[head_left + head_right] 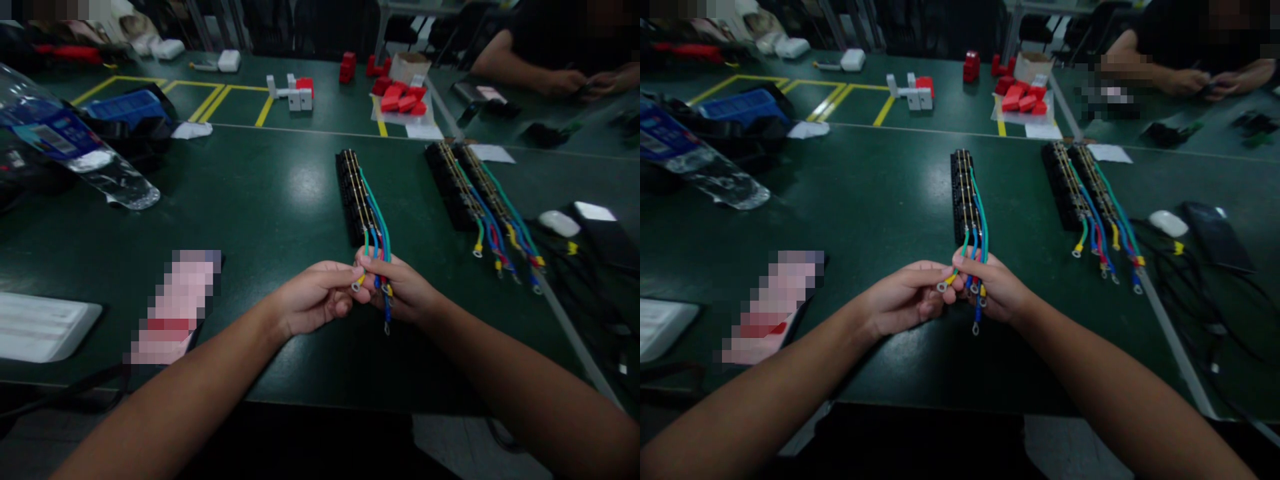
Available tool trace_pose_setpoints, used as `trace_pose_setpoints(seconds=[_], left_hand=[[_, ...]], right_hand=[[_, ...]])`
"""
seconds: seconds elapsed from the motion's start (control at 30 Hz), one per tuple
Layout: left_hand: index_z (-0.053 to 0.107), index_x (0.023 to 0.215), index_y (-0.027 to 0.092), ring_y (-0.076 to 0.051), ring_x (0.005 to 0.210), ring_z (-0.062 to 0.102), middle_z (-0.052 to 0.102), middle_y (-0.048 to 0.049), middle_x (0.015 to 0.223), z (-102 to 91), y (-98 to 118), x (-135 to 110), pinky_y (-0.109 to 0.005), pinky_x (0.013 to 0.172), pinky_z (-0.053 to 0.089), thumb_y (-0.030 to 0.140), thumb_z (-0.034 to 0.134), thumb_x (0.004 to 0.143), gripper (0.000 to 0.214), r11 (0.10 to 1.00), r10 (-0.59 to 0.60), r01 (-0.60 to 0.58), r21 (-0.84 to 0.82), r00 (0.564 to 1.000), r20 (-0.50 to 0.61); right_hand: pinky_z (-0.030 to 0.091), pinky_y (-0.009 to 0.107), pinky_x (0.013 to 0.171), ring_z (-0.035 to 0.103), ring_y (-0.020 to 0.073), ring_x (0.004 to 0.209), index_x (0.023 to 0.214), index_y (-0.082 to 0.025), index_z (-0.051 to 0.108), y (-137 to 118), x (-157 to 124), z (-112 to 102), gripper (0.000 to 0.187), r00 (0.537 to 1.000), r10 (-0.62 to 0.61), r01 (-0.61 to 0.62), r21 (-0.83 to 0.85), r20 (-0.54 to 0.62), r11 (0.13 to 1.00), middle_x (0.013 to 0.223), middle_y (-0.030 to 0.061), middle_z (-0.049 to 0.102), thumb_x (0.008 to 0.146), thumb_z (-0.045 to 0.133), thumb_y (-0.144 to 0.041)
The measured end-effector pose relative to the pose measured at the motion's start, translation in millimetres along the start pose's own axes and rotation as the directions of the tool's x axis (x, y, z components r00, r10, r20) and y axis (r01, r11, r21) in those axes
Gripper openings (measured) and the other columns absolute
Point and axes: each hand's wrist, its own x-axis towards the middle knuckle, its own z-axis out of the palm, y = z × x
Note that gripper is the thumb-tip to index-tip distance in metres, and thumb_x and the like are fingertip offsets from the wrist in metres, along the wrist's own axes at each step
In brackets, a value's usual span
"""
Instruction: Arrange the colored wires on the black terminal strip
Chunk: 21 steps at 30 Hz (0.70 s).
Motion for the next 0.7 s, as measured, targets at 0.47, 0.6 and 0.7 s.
trace_pose_setpoints(seconds=[0.47,0.6,0.7], left_hand=[[0.065,0.08,0.007,0.001,0.035,0.039,0.06,-0.0011,0.058,-1.2,-4.3,-0.2,-0.01,0.039,0.029,0.021,0.057,0.091,0.02,0.999,0.004,-0.005,-0.039,1.0,-0.014],[0.066,0.084,0.005,-0.002,0.039,0.049,0.065,-0.0063,0.065,-1.9,-4.4,2.0,-0.01,0.039,0.032,0.02,0.056,0.091,0.019,1.0,0.005,-0.005,0.006,0.999,-0.044],[0.066,0.081,0.007,-0.001,0.039,0.047,0.063,-0.0037,0.061,-0.7,-4.8,1.7,-0.01,0.04,0.032,0.021,0.06,0.088,0.017,1.0,0.018,-0.018,0.0,0.999,-0.039]], right_hand=[[0.047,0.015,0.047,0.054,0.0062,0.047,0.076,-0.014,0.056,2.2,2.0,-2.3,0.019,0.999,-0.032,0.032,0.031,0.001,0.999,0.055,-0.0045,0.055,0.078,0.073,-0.023],[0.048,0.017,0.048,0.056,0.0079,0.047,0.079,-0.015,0.057,2.4,1.7,-4.3,0.017,1.0,-0.015,0.015,0.008,-0.002,1.0,0.054,-0.004,0.055,0.08,0.07,-0.025],[0.047,0.016,0.047,0.056,0.0076,0.048,0.078,-0.015,0.057,2.0,1.5,-2.9,0.017,1.0,-0.018,0.018,0.01,-0.006,1.0,0.055,-0.0032,0.057,0.08,0.071,-0.024]])
